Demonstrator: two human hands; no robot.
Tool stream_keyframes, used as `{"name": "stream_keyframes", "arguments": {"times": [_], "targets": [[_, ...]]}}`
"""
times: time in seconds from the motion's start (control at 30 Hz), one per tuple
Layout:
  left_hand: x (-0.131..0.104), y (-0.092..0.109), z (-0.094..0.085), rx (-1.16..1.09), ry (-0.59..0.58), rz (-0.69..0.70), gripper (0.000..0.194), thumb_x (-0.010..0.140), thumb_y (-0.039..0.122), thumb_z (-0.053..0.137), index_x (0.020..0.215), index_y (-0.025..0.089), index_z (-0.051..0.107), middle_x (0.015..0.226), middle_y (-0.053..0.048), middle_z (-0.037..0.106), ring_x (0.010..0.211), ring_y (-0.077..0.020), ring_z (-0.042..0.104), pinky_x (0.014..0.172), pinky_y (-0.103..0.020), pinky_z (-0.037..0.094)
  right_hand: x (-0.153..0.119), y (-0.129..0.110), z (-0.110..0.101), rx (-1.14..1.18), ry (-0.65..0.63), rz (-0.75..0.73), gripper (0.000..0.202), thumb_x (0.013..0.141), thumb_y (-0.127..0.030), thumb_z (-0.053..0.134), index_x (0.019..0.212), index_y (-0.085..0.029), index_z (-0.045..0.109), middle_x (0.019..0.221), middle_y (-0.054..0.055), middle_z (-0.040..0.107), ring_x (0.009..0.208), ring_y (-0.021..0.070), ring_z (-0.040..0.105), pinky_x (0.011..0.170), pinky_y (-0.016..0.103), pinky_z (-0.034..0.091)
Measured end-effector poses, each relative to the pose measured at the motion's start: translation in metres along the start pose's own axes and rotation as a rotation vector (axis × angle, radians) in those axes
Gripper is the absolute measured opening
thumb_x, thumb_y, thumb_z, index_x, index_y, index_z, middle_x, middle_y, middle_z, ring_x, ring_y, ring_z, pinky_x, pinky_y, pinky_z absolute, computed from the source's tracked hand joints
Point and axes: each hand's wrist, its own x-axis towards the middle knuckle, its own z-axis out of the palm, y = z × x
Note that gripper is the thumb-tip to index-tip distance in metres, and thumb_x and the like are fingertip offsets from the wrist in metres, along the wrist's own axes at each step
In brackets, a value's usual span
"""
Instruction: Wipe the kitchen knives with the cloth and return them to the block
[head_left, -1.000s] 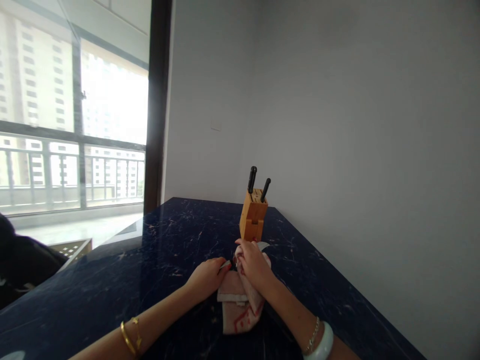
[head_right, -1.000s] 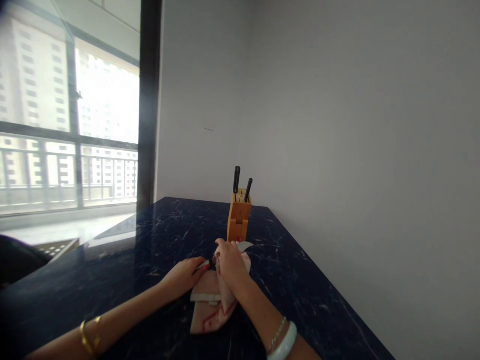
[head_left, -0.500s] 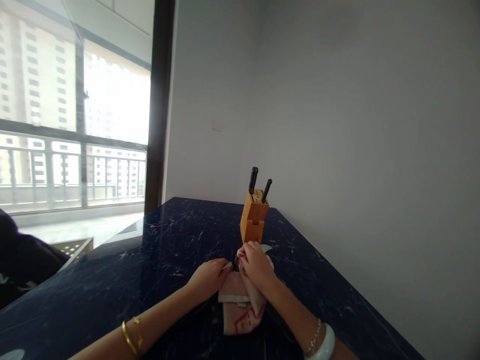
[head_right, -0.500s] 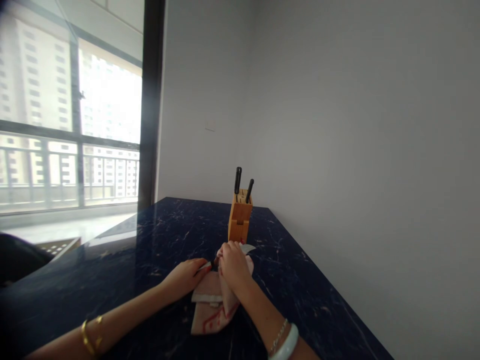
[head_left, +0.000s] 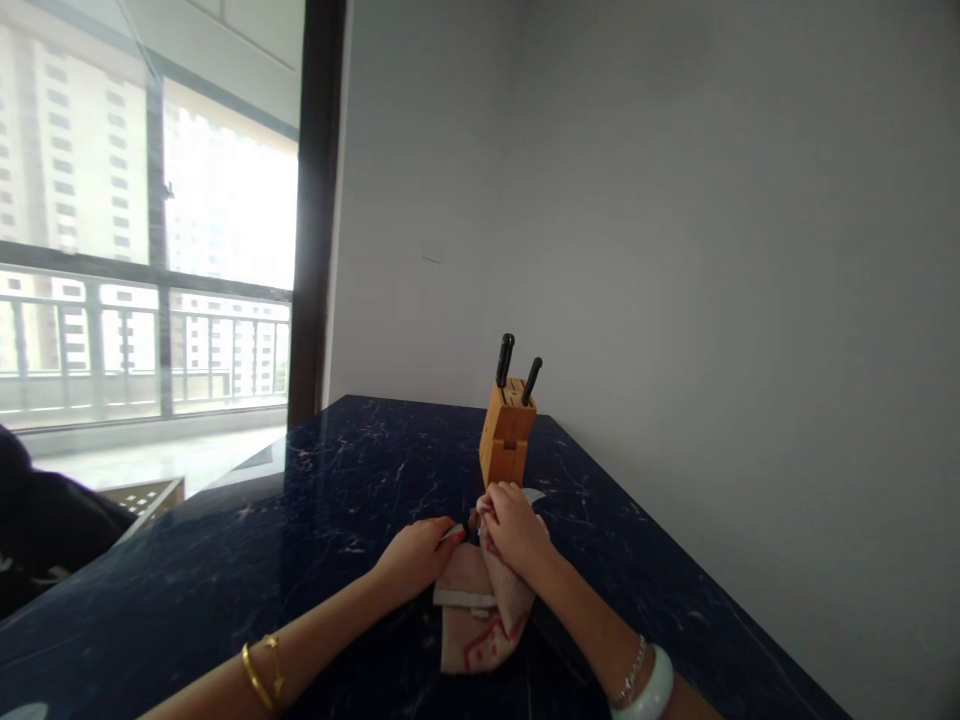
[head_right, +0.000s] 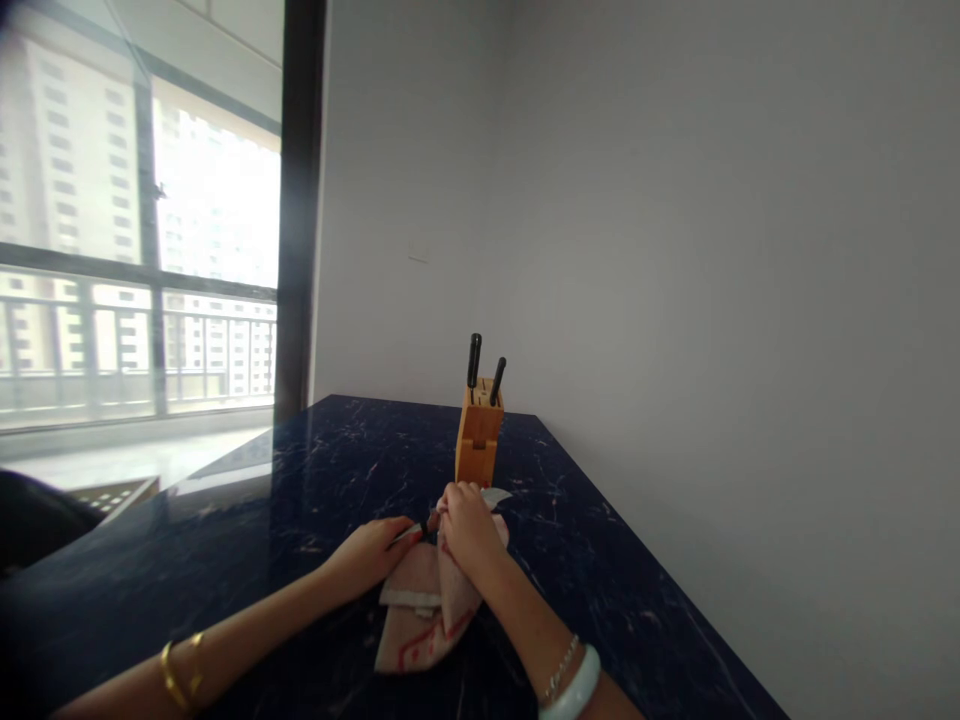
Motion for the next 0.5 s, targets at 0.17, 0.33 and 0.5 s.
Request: {"name": "stream_keyframes", "arguments": {"times": [0.17, 0.33, 0.5], "targets": [[0.001, -0.002, -0.001, -0.023, -0.005, -0.034, 0.035, 0.087, 0.040, 0.031, 0.079, 0.022, 0.060, 0.079, -0.003, 0.068, 0.075, -0.0188, 0.062, 0.059, -0.024, 0.035, -0.002, -0.001, 0.000, -0.004, -0.010, 0.003, 0.014, 0.073, -0.007, 0.042, 0.071, -0.020, 0.046, 0.080, 0.001, 0.051, 0.080, 0.0147, 0.045, 0.071, 0.025, 0.033], [0.003, -0.001, -0.001, -0.045, -0.016, -0.066, 0.036, 0.087, 0.041, 0.031, 0.079, 0.022, 0.061, 0.079, -0.003, 0.068, 0.075, -0.0180, 0.062, 0.059, -0.023, 0.034, -0.004, -0.006, 0.001, -0.023, -0.032, -0.037, 0.011, 0.074, -0.011, 0.047, 0.074, -0.021, 0.049, 0.081, -0.001, 0.053, 0.082, 0.0140, 0.046, 0.072, 0.023, 0.033], [0.001, 0.002, -0.004, -0.058, -0.026, -0.091, 0.037, 0.087, 0.041, 0.030, 0.078, 0.022, 0.061, 0.078, -0.003, 0.067, 0.074, -0.0181, 0.062, 0.059, -0.023, 0.034, 0.001, 0.009, -0.007, -0.068, 0.034, 0.073, 0.011, 0.074, -0.010, 0.047, 0.070, -0.020, 0.049, 0.082, 0.002, 0.050, 0.083, 0.0159, 0.045, 0.072, 0.025, 0.033]]}}
